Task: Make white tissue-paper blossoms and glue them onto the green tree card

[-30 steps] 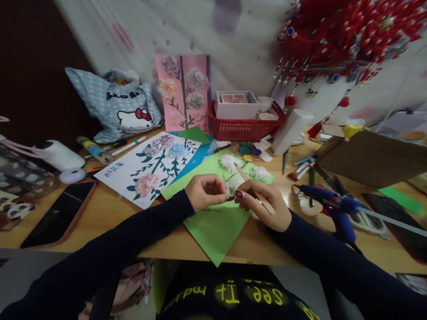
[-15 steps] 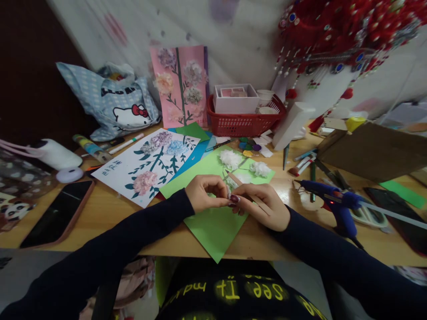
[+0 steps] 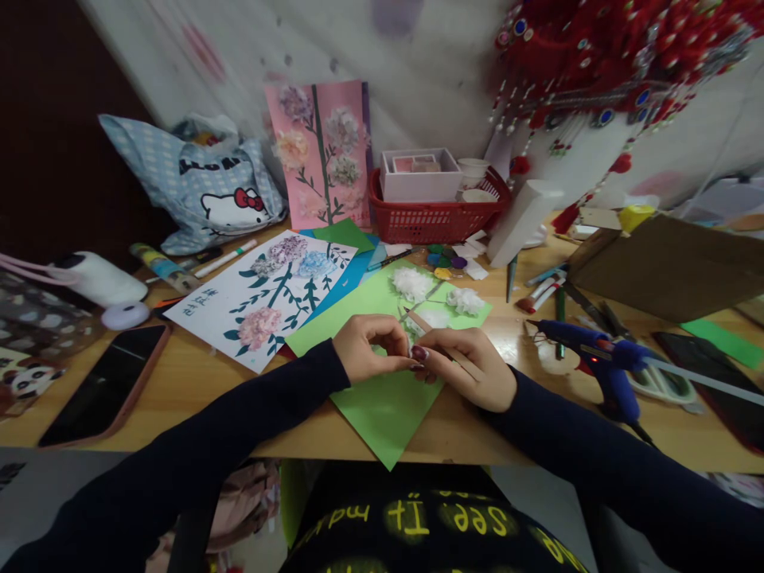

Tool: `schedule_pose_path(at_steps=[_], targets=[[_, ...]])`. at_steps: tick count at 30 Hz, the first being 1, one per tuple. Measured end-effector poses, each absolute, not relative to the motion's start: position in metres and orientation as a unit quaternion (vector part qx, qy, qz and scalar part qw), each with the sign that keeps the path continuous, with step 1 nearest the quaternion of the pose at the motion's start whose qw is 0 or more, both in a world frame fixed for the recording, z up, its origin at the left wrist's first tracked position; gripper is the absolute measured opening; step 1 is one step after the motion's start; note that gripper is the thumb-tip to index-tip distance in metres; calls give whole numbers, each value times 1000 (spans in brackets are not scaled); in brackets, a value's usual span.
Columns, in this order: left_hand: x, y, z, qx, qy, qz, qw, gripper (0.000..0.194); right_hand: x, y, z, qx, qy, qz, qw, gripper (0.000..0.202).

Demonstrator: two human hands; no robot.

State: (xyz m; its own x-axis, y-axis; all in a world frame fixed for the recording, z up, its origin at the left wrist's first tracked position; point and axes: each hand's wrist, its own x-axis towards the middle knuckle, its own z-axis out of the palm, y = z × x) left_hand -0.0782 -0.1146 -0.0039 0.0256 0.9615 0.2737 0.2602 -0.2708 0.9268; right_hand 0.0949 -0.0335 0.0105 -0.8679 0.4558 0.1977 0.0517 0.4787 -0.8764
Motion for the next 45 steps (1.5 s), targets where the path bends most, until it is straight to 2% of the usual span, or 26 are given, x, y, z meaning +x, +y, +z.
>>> schedule_pose_path(at_steps=[12, 21, 30, 38, 45], targets=[[-75, -115, -4, 633, 501, 485, 337, 15, 96, -31, 5, -148, -847, 468, 204, 19], [-76, -118, -3, 608, 491, 470, 410, 18, 96, -30, 6, -136, -852, 464, 202, 19], [-72, -120, 2, 692, 538, 418, 238, 20, 95, -31, 6, -130, -860, 445, 212, 19], [-83, -118, 1, 623, 550, 472, 294, 26, 93, -35, 6, -170, -822, 487, 240, 24], [-76, -117, -1, 663, 552, 447, 234, 16, 94, -34, 2, -160, -853, 435, 238, 22]])
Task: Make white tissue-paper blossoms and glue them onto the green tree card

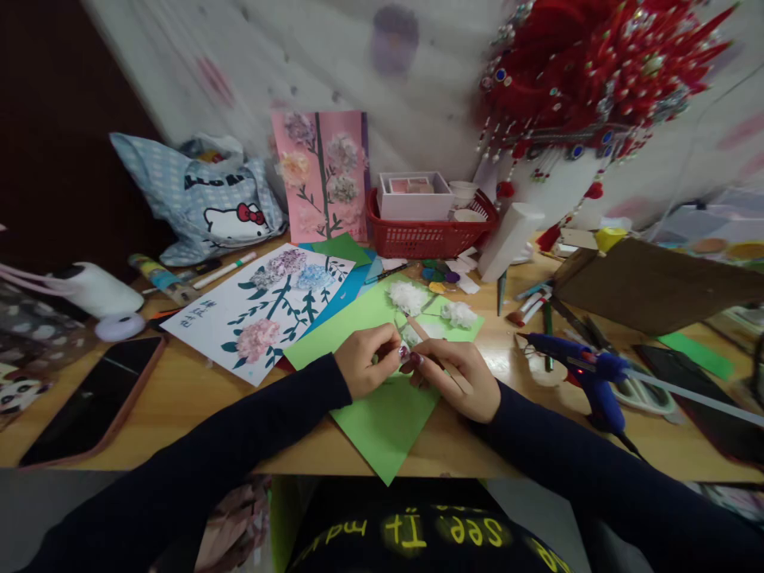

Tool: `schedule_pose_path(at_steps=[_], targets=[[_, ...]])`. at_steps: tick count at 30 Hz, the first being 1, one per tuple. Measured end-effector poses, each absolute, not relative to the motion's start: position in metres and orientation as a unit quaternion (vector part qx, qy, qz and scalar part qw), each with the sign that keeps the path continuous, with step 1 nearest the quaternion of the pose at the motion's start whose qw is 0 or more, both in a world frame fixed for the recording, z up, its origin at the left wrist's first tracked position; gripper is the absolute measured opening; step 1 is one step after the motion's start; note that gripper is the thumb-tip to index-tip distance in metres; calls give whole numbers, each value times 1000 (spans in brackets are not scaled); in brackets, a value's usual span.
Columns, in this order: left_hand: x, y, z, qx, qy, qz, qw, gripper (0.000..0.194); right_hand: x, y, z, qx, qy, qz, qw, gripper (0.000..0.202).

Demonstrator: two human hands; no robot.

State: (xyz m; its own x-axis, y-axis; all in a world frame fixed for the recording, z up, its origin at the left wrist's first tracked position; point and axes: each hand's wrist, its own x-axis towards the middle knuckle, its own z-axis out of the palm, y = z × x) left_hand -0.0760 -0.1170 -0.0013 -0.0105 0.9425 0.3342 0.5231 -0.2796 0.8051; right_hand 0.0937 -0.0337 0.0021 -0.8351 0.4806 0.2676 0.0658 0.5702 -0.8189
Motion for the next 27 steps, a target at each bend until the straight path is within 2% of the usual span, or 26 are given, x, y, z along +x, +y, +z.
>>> schedule_pose_path(at_steps=[15, 22, 27], targets=[[-80, -117, -2, 626, 551, 459, 307, 20, 92, -34, 3, -199, -838, 433, 266, 21], [-85, -115, -2, 566, 526, 493, 401, 22, 91, -34, 5, -209, -828, 441, 275, 21], [-99, -110, -2, 563, 499, 533, 387, 21, 92, -32, 3, -217, -812, 457, 292, 23]])
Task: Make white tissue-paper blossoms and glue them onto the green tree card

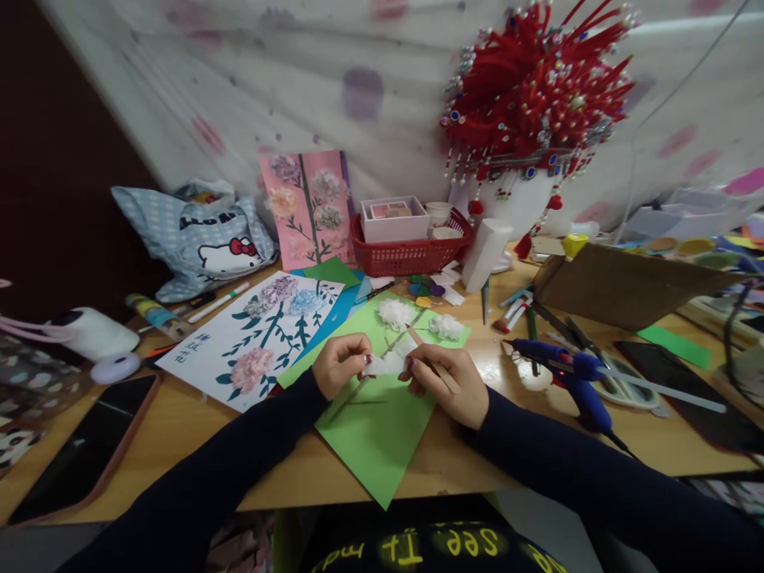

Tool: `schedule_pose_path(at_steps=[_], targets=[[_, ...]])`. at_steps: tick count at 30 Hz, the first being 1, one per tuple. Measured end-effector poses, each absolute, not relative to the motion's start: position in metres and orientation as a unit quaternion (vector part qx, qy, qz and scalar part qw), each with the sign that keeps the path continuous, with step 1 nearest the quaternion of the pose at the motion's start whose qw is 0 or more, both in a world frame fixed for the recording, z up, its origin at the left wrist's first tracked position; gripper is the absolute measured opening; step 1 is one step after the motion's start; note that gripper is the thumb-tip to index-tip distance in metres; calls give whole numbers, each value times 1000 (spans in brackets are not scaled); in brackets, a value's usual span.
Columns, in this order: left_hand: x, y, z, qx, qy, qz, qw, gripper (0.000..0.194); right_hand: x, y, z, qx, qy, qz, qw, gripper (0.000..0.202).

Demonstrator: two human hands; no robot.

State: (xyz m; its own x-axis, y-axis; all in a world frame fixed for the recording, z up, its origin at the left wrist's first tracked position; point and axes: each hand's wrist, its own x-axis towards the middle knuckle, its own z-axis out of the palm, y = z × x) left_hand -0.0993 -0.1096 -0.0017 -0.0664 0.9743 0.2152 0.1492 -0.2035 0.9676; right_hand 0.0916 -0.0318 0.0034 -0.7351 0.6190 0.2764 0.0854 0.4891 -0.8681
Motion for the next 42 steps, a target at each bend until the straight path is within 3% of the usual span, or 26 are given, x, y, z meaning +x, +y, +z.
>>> schedule_pose_path(at_steps=[7, 11, 16, 20, 26, 30, 34, 42], targets=[[-121, -102, -5, 510, 470, 664, 281, 18, 91, -32, -6, -175, -872, 340, 306, 20], [-121, -102, -6, 469, 492, 679, 278, 17, 86, -38, -10, -84, -930, 251, 255, 20], [-111, -102, 0, 445, 539, 650, 299, 18, 92, -30, -6, -19, -933, 251, 256, 50], [-115, -94, 8, 453, 569, 615, 305, 21, 102, -13, 7, -126, -877, 327, 328, 68], [-126, -66, 9, 486, 618, 519, 336, 15, 92, 8, 31, -311, -831, 273, 371, 52], [-117, -57, -3, 523, 641, 461, 321, 13, 77, 16, 38, -332, -837, 238, 363, 46], [-102, -62, -10, 507, 670, 431, 330, 13, 70, 17, 40, -324, -842, 299, 311, 41], [-96, -75, -2, 476, 696, 432, 320, 13, 70, 15, 35, -344, -822, 317, 326, 51]])
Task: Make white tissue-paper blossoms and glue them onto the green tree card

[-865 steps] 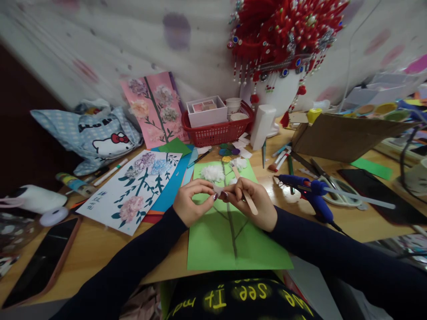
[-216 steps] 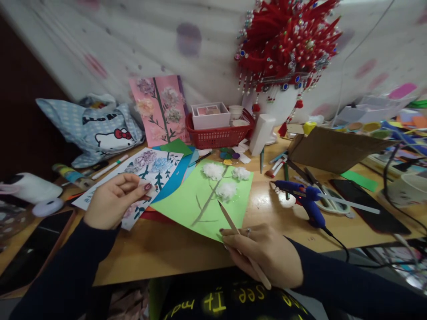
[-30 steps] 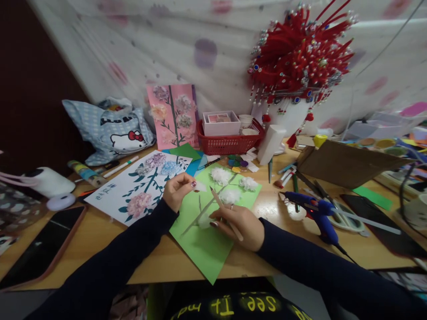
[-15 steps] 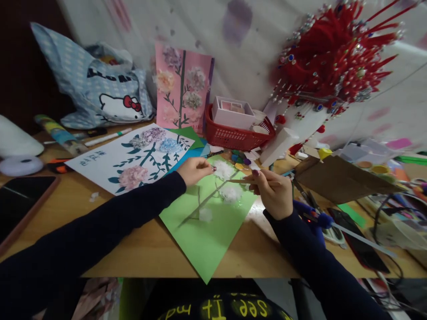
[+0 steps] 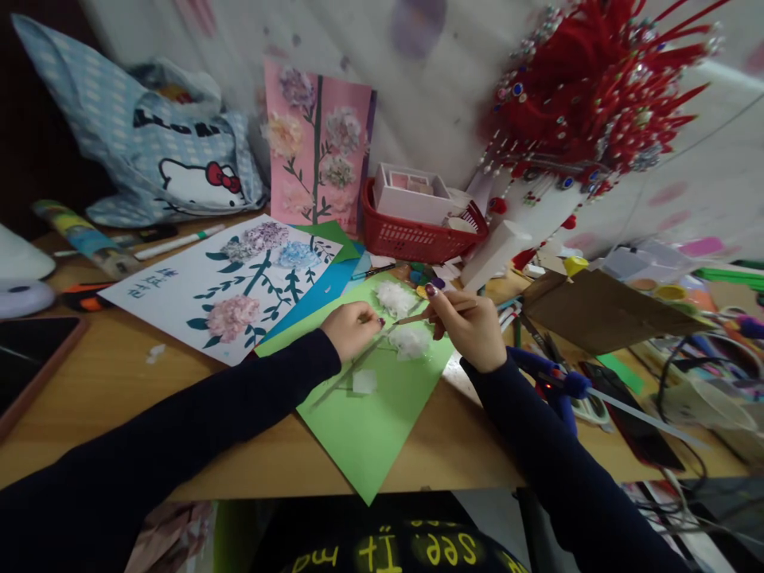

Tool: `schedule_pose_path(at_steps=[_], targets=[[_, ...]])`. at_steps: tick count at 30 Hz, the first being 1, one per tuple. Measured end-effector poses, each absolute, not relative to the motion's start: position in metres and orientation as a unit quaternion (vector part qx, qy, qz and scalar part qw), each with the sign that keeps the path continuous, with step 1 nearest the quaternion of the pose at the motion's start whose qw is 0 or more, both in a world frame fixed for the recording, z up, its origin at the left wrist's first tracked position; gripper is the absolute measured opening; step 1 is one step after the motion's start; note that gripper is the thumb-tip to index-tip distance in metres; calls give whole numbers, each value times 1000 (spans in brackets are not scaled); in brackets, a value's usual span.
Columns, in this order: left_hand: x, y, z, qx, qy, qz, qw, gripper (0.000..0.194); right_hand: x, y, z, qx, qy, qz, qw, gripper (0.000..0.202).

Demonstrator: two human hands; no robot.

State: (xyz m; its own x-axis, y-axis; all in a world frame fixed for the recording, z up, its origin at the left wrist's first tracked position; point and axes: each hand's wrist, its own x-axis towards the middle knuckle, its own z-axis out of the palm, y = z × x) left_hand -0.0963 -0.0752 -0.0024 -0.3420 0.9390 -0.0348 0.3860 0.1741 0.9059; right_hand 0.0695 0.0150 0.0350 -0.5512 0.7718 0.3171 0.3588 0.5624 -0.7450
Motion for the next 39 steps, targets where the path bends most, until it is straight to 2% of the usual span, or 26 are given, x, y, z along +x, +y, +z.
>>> schedule_pose_path(at_steps=[10, 18, 22, 25, 28, 31, 34, 39], targets=[[-102, -62, 1, 504, 636, 488, 322, 15, 78, 21, 30, -356, -816, 327, 315, 58], [-99, -52, -4, 541, 620, 413, 391, 3, 81, 21, 33, -366, -822, 312, 304, 55], [-101, -47, -14, 536, 642, 434, 334, 2, 84, 21, 33, -366, -825, 294, 314, 54], [-102, -48, -18, 502, 696, 453, 241, 5, 85, 22, 34, -365, -828, 290, 313, 54], [-101, -54, -16, 521, 758, 366, 140, 6, 85, 23, 34, -365, -831, 284, 310, 54], [-104, -61, -12, 529, 798, 274, 89, 9, 86, 22, 34, -364, -837, 269, 309, 54], [-113, -64, -8, 533, 807, 242, 82, 10, 87, 22, 34, -364, -842, 254, 308, 54], [-129, -67, 2, 540, 788, 259, 142, 9, 90, 21, 40, -365, -825, 250, 351, 56]])
